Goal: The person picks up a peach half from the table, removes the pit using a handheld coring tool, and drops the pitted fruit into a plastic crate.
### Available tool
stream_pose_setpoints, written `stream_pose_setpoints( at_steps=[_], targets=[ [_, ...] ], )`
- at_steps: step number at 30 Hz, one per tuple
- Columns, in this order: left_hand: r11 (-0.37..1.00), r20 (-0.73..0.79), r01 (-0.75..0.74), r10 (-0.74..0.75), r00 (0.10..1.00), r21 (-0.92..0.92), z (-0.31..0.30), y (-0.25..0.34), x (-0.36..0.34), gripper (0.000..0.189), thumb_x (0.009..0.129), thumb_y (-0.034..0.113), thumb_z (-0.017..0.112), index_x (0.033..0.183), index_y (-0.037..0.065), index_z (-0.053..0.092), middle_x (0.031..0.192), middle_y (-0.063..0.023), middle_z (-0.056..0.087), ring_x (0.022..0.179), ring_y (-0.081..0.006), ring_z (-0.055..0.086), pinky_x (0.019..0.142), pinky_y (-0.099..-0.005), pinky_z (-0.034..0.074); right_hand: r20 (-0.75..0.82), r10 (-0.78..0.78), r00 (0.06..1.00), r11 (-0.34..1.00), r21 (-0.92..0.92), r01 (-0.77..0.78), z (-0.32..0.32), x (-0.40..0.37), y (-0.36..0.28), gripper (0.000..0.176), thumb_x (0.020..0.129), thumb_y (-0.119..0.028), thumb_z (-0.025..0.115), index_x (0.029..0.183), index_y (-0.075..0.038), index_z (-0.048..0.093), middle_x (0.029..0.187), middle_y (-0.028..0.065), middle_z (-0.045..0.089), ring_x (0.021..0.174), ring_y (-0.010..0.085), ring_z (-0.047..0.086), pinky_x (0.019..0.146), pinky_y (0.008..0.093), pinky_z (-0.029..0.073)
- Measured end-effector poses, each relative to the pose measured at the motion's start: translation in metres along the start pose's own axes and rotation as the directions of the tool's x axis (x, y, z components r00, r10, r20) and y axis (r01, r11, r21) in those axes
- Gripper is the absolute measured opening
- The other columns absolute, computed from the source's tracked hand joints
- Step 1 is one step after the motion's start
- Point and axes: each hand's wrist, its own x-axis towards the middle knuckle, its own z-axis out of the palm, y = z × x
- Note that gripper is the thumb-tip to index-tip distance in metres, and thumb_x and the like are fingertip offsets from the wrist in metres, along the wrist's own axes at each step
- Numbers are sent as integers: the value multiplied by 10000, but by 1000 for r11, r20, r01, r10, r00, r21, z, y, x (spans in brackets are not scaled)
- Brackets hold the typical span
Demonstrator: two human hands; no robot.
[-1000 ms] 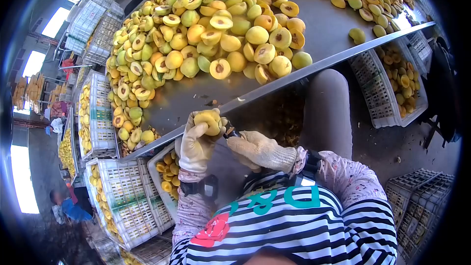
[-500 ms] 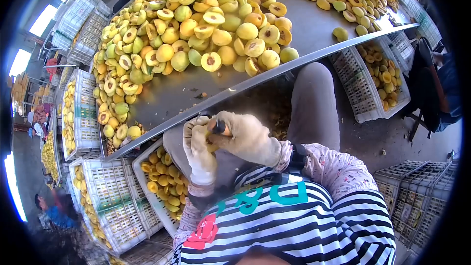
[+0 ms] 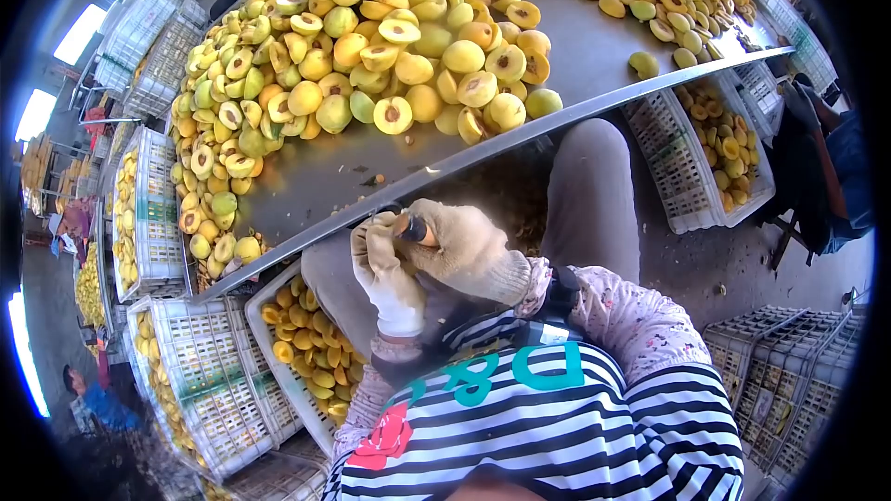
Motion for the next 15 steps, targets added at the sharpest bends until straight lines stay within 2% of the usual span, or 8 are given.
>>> stream_pose_setpoints(
  at_steps=[3,4,7,9,11,12,13,15],
  targets=[
    [979,89,-158,147,985,130,2,4,-3,157,1004,166,558,1032,16,596,1053,-83,644,933,-154,604,912,-295,484,-43,58,997,973,224,-47,0,-6,-1,296,853,-190,749,1110,-80,651,917,119,703,847,232,694,765,342,540],
    [936,187,-287,251,950,201,0,3,-2,158,998,125,518,1063,-1,586,1095,-98,626,943,-173,599,929,-318,479,8,48,999,973,225,-48,-2,-3,0,295,855,-191,746,1110,-76,651,916,115,702,847,223,690,767,339,540],
    [825,212,-370,306,928,428,-1,5,-8,166,985,112,511,1072,-6,588,1071,-91,627,953,-172,600,927,-321,480,147,41,988,969,236,-75,-14,0,0,293,863,-193,739,1112,-66,652,915,104,699,847,196,679,773,329,539],
    [940,75,-139,122,990,312,1,4,-10,186,1005,173,546,1079,10,596,1010,-95,651,937,-173,604,912,-314,484,94,54,994,993,97,-64,-14,-5,-7,269,851,-195,728,1080,-75,657,870,129,698,817,251,697,742,340,544],
    [977,-28,57,-52,998,205,-6,-3,-5,219,1010,228,576,1085,23,592,983,-100,667,924,-177,617,900,-314,496,92,53,994,996,-81,-45,-11,-4,-5,252,843,-202,725,1055,-81,661,852,145,695,808,292,701,728,352,548],
    [993,122,71,-82,989,92,-14,-2,2,303,1015,334,579,1111,46,569,980,-123,688,892,-208,660,817,-325,552,187,-88,978,986,-125,113,-4,-14,-1,252,834,-230,729,1036,-94,664,847,157,692,815,340,690,728,383,552],
    [918,32,397,-397,917,0,-24,8,21,381,1017,425,548,1136,62,540,994,-148,692,877,-253,693,719,-356,598,306,-67,950,978,-169,123,9,-20,9,258,833,-246,727,1038,-101,668,848,157,694,820,343,691,745,398,554],
    [942,-116,335,-329,937,34,-12,21,26,410,1033,463,503,1153,72,534,1017,-166,687,855,-273,703,667,-377,609,380,13,925,987,-152,49,18,-24,16,260,835,-257,726,1040,-107,673,855,169,692,836,350,693,750,398,553]
  ],
)
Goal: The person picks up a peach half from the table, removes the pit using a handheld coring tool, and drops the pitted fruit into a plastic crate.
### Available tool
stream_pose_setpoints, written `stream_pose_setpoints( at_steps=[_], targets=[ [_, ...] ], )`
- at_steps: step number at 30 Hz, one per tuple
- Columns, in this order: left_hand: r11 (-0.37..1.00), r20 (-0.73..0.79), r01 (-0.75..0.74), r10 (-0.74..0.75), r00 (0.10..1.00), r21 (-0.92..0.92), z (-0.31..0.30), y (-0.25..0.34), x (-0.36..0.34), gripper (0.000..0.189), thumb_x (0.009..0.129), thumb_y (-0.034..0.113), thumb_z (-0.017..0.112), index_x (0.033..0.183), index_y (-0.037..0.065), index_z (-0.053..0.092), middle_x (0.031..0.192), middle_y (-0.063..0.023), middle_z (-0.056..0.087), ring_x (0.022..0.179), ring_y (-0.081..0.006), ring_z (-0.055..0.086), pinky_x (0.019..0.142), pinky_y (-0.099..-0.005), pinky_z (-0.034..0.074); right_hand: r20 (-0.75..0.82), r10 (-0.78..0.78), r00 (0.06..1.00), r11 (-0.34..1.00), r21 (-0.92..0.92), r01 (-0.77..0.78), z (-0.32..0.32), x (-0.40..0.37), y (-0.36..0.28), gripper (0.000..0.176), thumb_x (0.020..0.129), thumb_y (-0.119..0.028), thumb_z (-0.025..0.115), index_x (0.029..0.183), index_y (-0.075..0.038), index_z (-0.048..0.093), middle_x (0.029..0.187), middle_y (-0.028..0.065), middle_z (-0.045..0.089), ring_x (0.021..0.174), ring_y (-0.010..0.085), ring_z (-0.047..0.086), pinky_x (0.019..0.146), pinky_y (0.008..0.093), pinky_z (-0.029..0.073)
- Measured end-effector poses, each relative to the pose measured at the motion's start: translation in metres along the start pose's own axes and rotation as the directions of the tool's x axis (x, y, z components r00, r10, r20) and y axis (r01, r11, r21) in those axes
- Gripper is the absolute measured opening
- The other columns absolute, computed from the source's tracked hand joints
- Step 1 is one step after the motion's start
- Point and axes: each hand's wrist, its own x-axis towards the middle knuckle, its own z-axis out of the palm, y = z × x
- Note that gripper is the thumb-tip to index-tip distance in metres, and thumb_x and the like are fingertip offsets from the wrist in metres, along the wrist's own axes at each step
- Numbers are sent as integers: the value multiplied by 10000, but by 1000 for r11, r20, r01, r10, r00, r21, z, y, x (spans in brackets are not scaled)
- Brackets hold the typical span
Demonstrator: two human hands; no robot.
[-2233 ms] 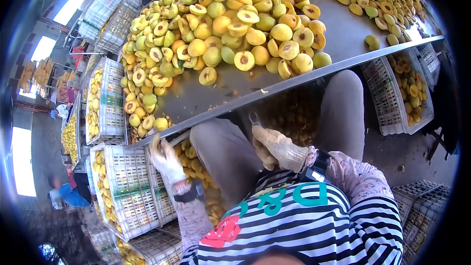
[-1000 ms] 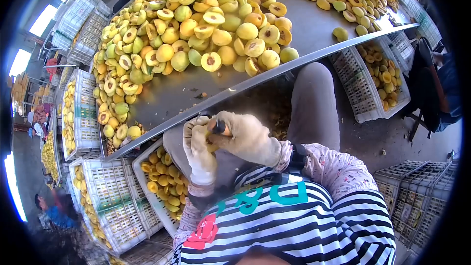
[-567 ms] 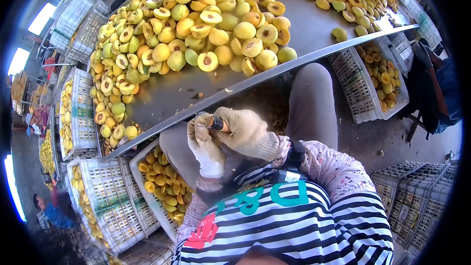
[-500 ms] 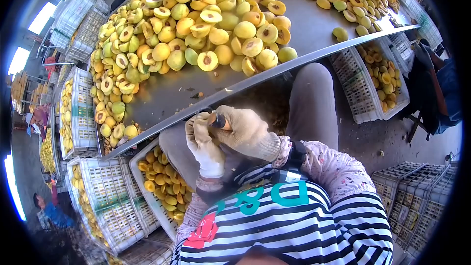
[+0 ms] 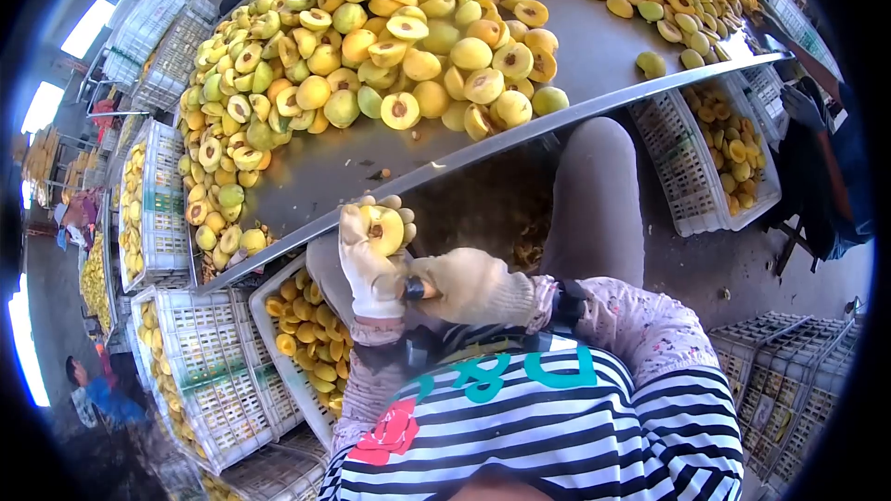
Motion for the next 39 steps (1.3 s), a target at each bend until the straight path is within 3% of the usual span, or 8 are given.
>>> stream_pose_setpoints(
  at_steps=[1,5,14,18,23,29,36,39],
  targets=[
    [998,15,38,-37,999,-57,3,7,-4,410,1044,467,478,1150,75,532,1072,-153,679,883,-272,697,722,-390,613,-24,91,996,968,238,-83,-5,-5,-5,285,849,-289,726,1061,-107,665,859,164,698,826,317,705,752,384,551],
    [972,154,80,-47,987,-221,4,13,-12,419,1056,439,449,1227,72,560,1206,-137,642,1117,-296,637,877,-426,584,-7,220,976,812,555,-179,-22,-7,-13,447,988,-396,612,1177,9,609,967,126,673,870,204,622,815,327,514],
    [992,54,-95,99,994,-79,6,9,-20,404,1041,431,483,1193,69,575,1202,-109,624,1068,-275,633,836,-411,583,122,351,928,807,463,-366,-12,7,-30,503,1014,-487,526,1185,-31,652,932,138,697,868,244,671,815,353,522],
    [989,78,-141,144,986,-40,7,12,-21,393,1026,433,520,1115,58,596,1103,-123,650,968,-271,656,766,-405,590,-43,178,983,848,514,-130,7,8,-19,514,1007,-484,562,1211,-19,639,986,162,709,904,260,678,837,358,521],
    [982,222,-95,131,966,-165,4,19,-23,363,980,344,607,1013,-15,656,1022,-176,694,905,-297,680,755,-406,582,57,92,994,875,472,-108,4,7,-12,568,976,-536,590,1231,-30,630,998,155,711,942,246,669,873,353,512],
    [858,203,-514,507,838,-21,30,15,-32,352,983,300,577,1064,-31,665,1078,-179,694,948,-295,680,844,-375,562,-175,10,984,860,504,81,11,7,-8,560,974,-514,607,1238,-20,618,1021,130,712,940,203,650,885,343,506],
    [933,387,-325,359,849,-154,9,18,-20,281,982,238,579,1019,-21,683,1037,-169,697,929,-281,675,793,-356,554,-47,-135,990,737,663,132,8,6,-3,519,991,-464,611,1201,10,615,966,94,689,889,152,610,834,323,501],
    [879,330,-474,462,823,-47,21,22,-28,263,989,199,570,1053,-29,685,1086,-167,685,957,-259,668,802,-360,560,23,-80,996,807,588,52,-3,8,-1,431,997,-415,619,1101,2,647,834,54,660,781,133,586,727,309,495]
  ],
)
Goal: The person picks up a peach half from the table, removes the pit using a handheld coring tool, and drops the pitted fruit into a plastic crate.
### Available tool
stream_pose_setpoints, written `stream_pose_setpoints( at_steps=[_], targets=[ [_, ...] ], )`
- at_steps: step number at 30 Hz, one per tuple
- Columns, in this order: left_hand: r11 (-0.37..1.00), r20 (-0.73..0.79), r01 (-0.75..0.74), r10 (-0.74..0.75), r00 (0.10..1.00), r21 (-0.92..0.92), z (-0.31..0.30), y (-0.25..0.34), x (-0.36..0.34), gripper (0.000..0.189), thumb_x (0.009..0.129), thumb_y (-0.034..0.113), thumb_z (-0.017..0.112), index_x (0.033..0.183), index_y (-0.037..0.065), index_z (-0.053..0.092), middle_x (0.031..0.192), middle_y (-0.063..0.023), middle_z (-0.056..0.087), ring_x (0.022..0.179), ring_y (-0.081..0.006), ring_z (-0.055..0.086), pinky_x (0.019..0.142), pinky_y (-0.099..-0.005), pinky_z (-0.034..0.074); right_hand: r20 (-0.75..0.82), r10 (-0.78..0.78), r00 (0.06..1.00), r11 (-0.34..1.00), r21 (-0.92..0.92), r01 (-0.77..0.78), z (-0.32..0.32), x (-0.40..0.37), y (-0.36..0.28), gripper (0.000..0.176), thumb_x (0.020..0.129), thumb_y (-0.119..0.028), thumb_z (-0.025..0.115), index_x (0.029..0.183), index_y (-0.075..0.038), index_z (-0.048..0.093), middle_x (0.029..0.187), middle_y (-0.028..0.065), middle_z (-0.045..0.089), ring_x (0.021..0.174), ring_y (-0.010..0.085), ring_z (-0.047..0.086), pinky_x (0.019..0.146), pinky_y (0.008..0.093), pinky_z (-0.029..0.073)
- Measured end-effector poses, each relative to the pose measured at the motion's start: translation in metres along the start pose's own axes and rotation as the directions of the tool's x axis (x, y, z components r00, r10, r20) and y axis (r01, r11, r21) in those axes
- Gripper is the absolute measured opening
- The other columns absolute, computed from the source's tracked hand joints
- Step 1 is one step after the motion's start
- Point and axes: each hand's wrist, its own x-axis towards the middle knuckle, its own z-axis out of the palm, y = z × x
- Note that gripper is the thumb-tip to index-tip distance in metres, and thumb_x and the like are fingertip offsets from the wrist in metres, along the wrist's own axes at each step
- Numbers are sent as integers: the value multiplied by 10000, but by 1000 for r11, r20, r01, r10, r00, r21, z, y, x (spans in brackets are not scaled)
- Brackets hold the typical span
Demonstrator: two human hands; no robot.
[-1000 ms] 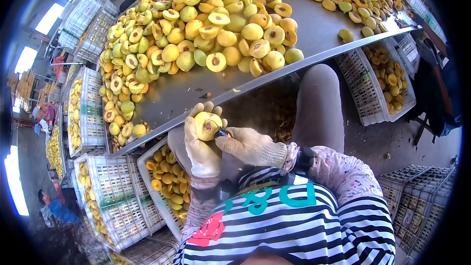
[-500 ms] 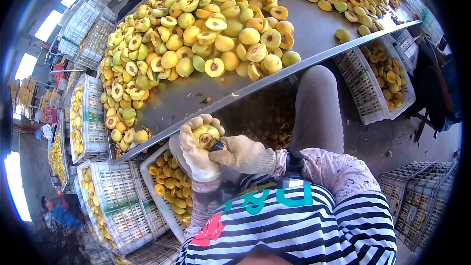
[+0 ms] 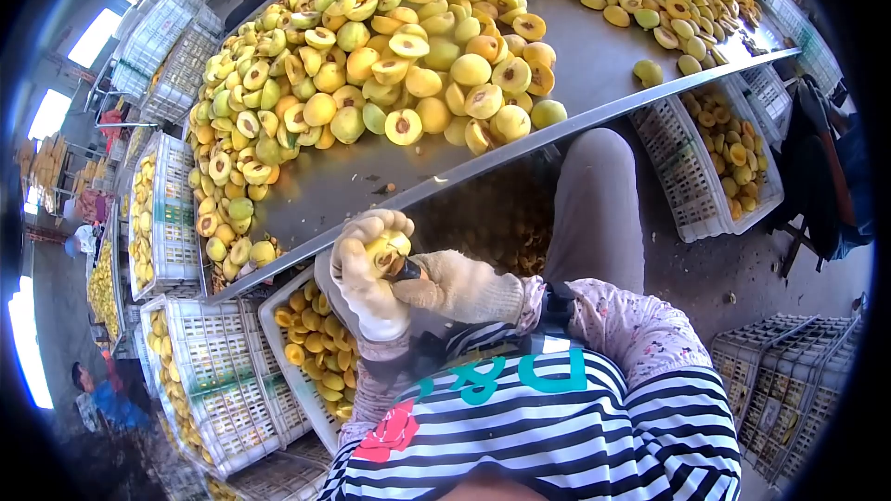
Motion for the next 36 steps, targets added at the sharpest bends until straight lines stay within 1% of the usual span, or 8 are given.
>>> stream_pose_setpoints(
  at_steps=[3,6,8,12,14,17,19,36],
  targets=[
    [942,46,-225,221,974,250,9,-4,-1,301,995,226,562,1091,-29,691,1123,-171,674,982,-240,656,854,-342,538,464,250,850,906,199,-375,-27,9,-1,360,1014,-379,569,942,-33,640,681,25,592,633,132,554,582,264,435],
    [826,193,-320,258,947,464,-2,8,2,407,994,338,590,1079,-48,685,1106,-184,678,972,-231,655,842,-332,532,305,162,938,952,203,-230,-18,2,-3,371,1015,-363,556,889,-25,644,649,13,568,609,133,552,561,280,431],
    [918,168,-205,155,974,340,-7,8,4,446,991,375,600,1070,-56,681,1085,-181,684,954,-234,659,834,-333,532,44,48,998,998,49,-50,-5,1,-2,368,1016,-353,557,880,-22,643,637,7,552,599,125,536,555,289,429],
    [995,129,42,-30,991,-91,-6,8,2,449,1006,373,586,1142,-47,667,1075,-188,699,1007,-290,682,871,-378,553,364,218,905,966,54,-254,-22,4,-6,284,1014,-299,583,1023,-23,647,748,14,603,698,104,534,654,293,458],
    [955,181,70,-18,983,-288,-9,0,6,419,1020,336,556,1213,-24,648,1164,-194,680,1101,-318,668,915,-426,564,190,80,979,977,179,-115,-9,2,-13,301,1004,-312,600,1077,-25,651,810,29,626,746,114,554,694,295,472],
    [991,-69,128,-125,990,37,19,3,5,459,1063,398,435,1239,9,602,1213,-157,639,1072,-299,644,944,-468,550,-129,-6,992,1000,-6,5,0,4,-3,415,973,-397,621,1174,-34,642,949,96,693,867,185,637,812,333,509],
    [983,-139,176,-181,974,-48,18,3,3,456,1061,412,437,1225,21,606,1220,-133,633,1089,-284,636,951,-458,546,-218,42,975,999,3,-42,7,2,-9,434,979,-413,601,1177,-29,640,955,113,702,881,210,652,822,346,511],
    [920,-146,193,-255,956,-342,4,-15,12,409,1042,400,474,1171,47,637,1190,-126,648,1078,-291,638,941,-474,546,-228,21,973,983,-176,-62,-2,3,-24,552,986,-517,584,1190,-7,638,955,150,712,890,245,675,816,369,525]
  ],
)
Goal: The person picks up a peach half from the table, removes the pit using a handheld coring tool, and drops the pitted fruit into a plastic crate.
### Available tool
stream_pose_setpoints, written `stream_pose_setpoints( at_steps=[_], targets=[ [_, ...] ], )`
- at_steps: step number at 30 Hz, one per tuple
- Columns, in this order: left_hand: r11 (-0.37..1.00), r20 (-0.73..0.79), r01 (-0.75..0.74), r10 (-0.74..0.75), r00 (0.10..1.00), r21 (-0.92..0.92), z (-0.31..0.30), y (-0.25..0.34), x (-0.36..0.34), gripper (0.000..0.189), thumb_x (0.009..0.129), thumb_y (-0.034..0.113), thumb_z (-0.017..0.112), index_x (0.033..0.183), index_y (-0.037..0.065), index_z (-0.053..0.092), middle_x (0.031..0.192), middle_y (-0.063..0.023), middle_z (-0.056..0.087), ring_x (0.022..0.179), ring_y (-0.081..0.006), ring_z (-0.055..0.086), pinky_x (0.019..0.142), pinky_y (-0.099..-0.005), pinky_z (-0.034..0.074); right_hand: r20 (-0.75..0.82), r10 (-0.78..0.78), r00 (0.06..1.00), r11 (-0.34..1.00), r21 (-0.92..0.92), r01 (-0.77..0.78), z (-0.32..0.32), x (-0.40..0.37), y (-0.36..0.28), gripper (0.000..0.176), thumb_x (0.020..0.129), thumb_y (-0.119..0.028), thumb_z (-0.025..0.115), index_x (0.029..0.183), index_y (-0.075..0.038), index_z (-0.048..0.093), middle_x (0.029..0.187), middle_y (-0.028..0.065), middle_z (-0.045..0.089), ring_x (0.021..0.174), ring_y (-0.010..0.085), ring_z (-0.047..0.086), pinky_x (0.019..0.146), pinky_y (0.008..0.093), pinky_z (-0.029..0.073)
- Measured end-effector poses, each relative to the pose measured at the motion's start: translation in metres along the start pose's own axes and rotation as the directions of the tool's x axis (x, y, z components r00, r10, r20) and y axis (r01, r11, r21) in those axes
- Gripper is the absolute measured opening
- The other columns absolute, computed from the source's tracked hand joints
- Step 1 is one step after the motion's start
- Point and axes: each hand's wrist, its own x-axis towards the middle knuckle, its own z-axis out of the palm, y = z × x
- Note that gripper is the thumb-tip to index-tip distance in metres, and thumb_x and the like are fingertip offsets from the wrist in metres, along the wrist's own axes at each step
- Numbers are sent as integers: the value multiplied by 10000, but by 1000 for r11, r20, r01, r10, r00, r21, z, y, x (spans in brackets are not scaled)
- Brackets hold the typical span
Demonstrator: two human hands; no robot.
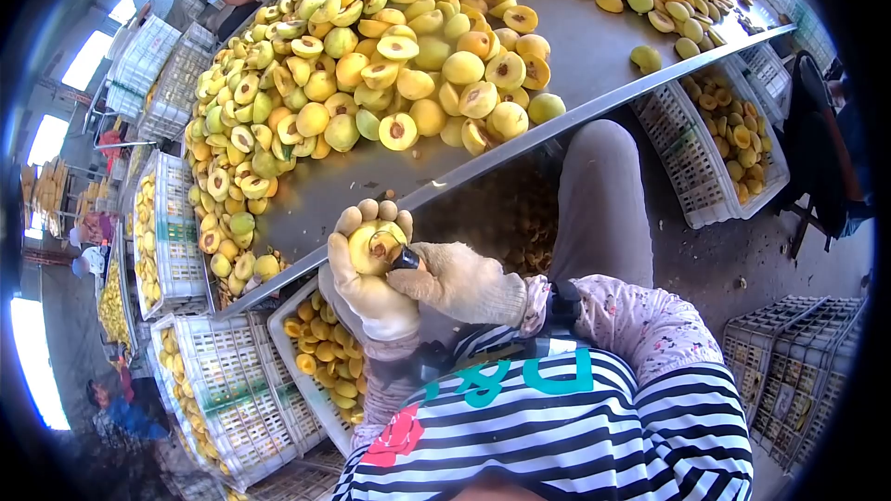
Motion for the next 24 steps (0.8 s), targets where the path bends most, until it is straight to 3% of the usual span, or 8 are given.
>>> stream_pose_setpoints(
  at_steps=[6,8,11,14,17,19,20,24],
  targets=[
    [955,185,-225,190,964,194,-6,4,0,345,998,300,547,1074,-11,675,1105,-163,672,986,-294,661,918,-437,533,137,-41,990,986,168,18,4,-2,7,486,1014,-465,563,1147,-4,646,870,95,692,777,198,629,749,361,521],
    [878,229,-354,291,929,322,-1,6,1,305,974,250,586,1026,-27,703,1046,-171,691,942,-277,669,876,-389,533,433,175,884,912,268,-312,-3,7,17,481,1018,-462,558,1123,-1,645,880,88,687,796,191,630,755,356,519],
    [745,342,-431,285,896,510,-12,10,5,442,1030,381,489,1108,-16,667,1095,-154,661,952,-270,651,856,-360,523,467,175,867,903,275,-331,-3,7,22,504,1021,-490,535,1100,-3,641,879,82,679,798,191,631,753,349,522],
    [846,329,-345,217,919,406,-5,11,5,378,1001,308,535,1064,-33,685,1060,-167,678,929,-252,659,844,-347,525,167,-45,985,972,234,5,5,1,15,520,994,-505,568,1121,-5,636,889,121,693,788,227,649,758,360,533],
    [959,222,-203,157,962,200,-1,2,5,370,1000,308,554,1031,-31,698,1020,-167,690,919,-280,663,828,-375,530,-34,18,999,992,125,-14,14,-8,7,517,963,-494,617,1137,-7,634,910,155,701,820,254,671,782,367,535],
    [994,103,-105,108,989,-30,2,-2,6,390,1001,340,565,1019,-26,699,1012,-165,691,919,-299,661,826,-398,532,-45,25,999,996,90,-21,14,-8,9,500,951,-472,635,1146,-12,637,902,167,704,832,268,682,790,371,535],
    [992,225,-106,87,971,73,-14,-3,10,433,1044,421,495,1090,17,644,1090,-151,650,958,-308,652,893,-452,551,-35,31,999,996,88,-28,12,-8,7,495,955,-467,632,1147,-11,638,894,166,702,821,267,678,787,370,534],
    [975,206,-171,139,969,143,-15,-3,6,414,1034,388,513,1084,4,659,1087,-158,660,963,-308,657,875,-427,551,31,108,994,990,93,-110,9,-3,3,481,961,-458,628,1144,-14,643,871,150,700,786,250,662,772,371,531]
  ],
)
